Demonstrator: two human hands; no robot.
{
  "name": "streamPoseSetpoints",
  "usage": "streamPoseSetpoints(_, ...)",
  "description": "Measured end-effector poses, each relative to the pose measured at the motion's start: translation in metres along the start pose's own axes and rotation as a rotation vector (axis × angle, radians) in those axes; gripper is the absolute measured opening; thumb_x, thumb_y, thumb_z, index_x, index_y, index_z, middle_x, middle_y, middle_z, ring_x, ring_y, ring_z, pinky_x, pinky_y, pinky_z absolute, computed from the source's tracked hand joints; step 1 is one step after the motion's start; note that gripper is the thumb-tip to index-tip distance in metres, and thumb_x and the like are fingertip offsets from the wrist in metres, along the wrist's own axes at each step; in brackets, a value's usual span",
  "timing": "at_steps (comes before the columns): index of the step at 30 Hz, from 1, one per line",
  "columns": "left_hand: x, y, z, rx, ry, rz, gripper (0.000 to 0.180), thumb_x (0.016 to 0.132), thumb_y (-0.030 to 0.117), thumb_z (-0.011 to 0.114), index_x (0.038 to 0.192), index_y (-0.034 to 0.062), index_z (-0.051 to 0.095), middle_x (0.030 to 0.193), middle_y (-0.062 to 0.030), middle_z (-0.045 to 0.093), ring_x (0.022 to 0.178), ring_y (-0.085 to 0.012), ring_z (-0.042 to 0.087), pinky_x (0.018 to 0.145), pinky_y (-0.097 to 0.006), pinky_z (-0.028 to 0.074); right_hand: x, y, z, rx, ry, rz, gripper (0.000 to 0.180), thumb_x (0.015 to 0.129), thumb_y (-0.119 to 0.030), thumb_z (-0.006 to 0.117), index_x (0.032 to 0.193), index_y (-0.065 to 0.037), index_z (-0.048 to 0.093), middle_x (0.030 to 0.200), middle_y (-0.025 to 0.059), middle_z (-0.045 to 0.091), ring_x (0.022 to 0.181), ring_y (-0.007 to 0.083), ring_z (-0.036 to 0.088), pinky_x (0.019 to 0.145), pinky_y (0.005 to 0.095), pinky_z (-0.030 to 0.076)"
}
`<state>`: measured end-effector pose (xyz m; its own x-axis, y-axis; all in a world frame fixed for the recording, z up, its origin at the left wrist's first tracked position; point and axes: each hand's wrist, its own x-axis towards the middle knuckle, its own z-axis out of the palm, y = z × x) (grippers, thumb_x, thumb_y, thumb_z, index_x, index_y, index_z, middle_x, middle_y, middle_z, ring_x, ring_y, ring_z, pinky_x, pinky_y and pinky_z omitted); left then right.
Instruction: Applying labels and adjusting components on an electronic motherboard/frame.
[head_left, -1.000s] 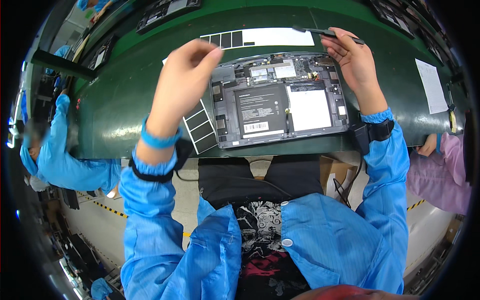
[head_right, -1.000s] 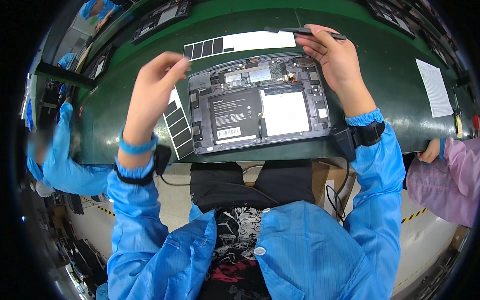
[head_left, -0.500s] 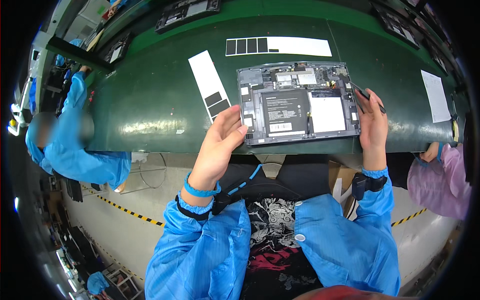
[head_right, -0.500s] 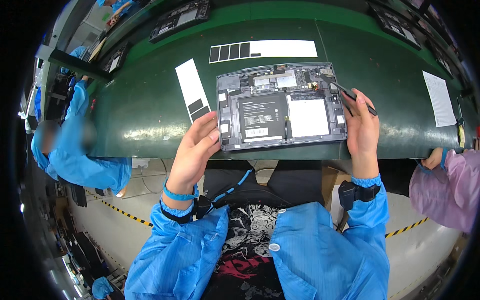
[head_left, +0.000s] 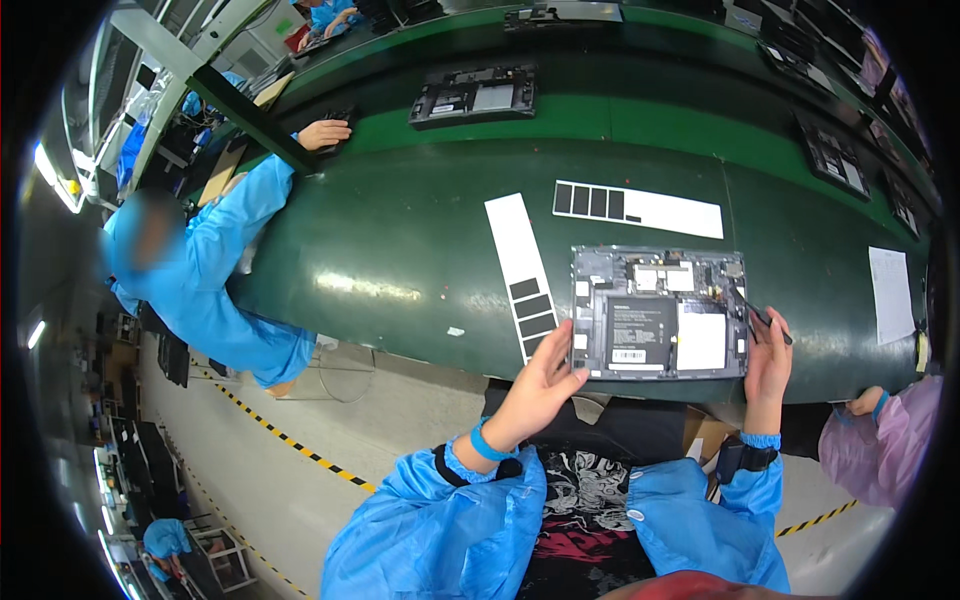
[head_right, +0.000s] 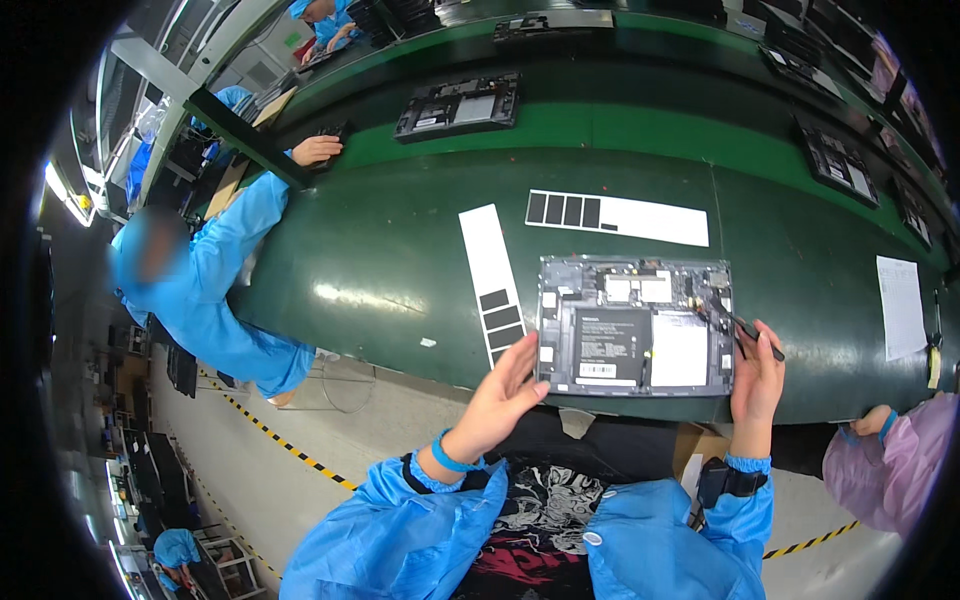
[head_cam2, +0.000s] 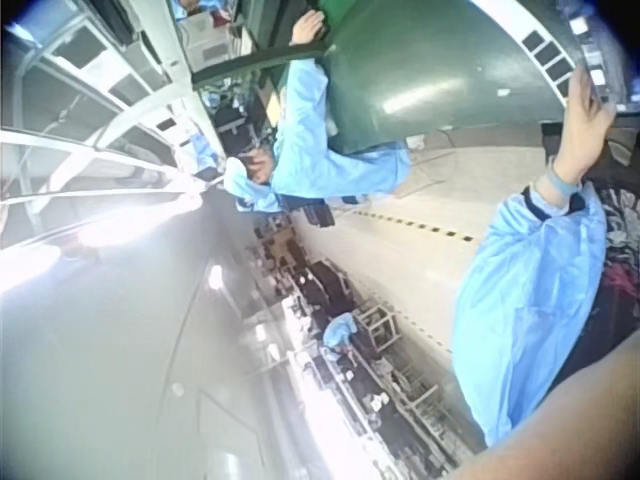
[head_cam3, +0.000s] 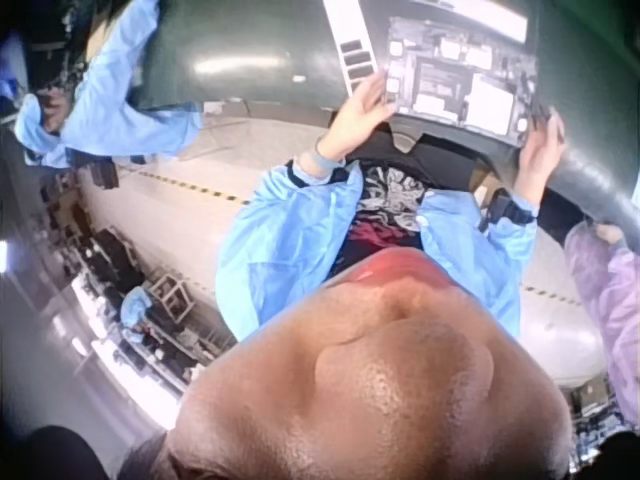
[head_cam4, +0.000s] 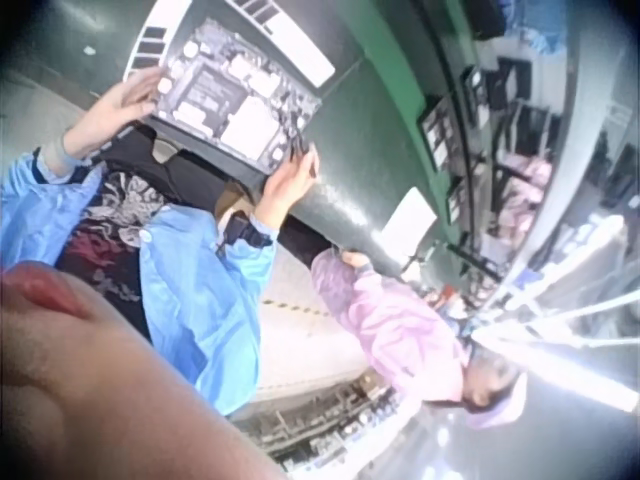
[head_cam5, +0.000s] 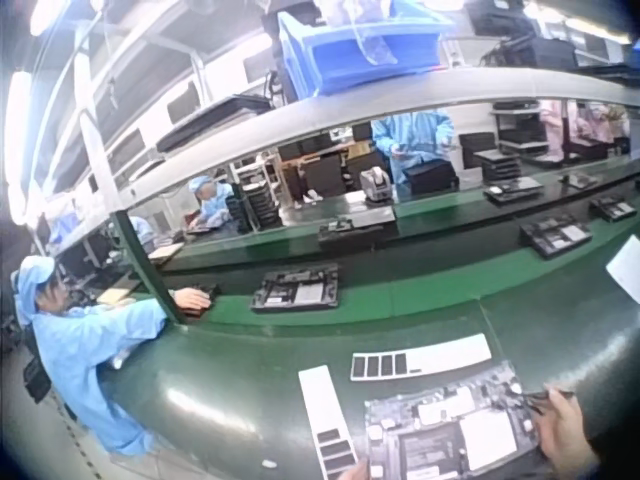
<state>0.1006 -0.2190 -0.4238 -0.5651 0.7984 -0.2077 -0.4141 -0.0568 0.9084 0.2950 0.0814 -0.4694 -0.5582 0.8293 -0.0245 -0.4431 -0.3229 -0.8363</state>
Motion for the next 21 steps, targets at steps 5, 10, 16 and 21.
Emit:
streamPoseSetpoints(5, 0.005, 0.021, -0.008, 0.012, 0.034, -0.107, 0.066, 0.089, -0.002, 0.054, 0.145, -0.0002, 0.018, 0.149, -0.0172, 0.025, 0.139, -0.0270, 0.024, 0.111, -0.037, 0.026, 0.001, -0.001, 0.000, 0.001, 0.022, 0.027, 0.031, 0.095, -0.018, 0.052, 0.118, 0.002, 0.051, 0.117, 0.0228, 0.056, 0.114, 0.0289, 0.052, 0.103, 0.0426, 0.038)
streamPoseSetpoints(10, 0.016, 0.024, -0.027, -0.053, -0.083, -0.214, 0.061, 0.090, 0.001, 0.054, 0.143, 0.0002, 0.024, 0.145, -0.0168, 0.031, 0.134, -0.0264, 0.033, 0.106, -0.034, 0.034, 0.000, -0.003, -0.001, 0.049, 0.023, 0.093, 0.027, 0.097, -0.021, 0.049, 0.115, -0.002, 0.052, 0.120, 0.0238, 0.055, 0.119, 0.0307, 0.049, 0.104, 0.0433, 0.037)
streamPoseSetpoints(16, 0.039, 0.039, -0.028, 0.039, -0.165, -0.330, 0.068, 0.089, 0.003, 0.058, 0.145, 0.0008, 0.020, 0.138, -0.0147, 0.037, 0.121, -0.0202, 0.045, 0.097, -0.031, 0.042, -0.011, -0.003, -0.012, -0.036, 0.080, 0.084, 0.026, 0.094, -0.021, 0.052, 0.112, -0.002, 0.054, 0.119, 0.0183, 0.057, 0.117, 0.0291, 0.050, 0.103, 0.0426, 0.037)
streamPoseSetpoints(21, 0.047, 0.081, -0.008, 0.558, 0.029, -0.167, 0.063, 0.087, 0.013, 0.064, 0.139, -0.0044, 0.031, 0.100, -0.0083, 0.056, 0.080, -0.0091, 0.053, 0.066, -0.023, 0.046, -0.001, 0.011, 0.048, 0.148, 0.102, 0.187, 0.023, 0.090, -0.020, 0.058, 0.106, -0.003, 0.058, 0.118, 0.0150, 0.058, 0.112, 0.0250, 0.051, 0.099, 0.0386, 0.037)
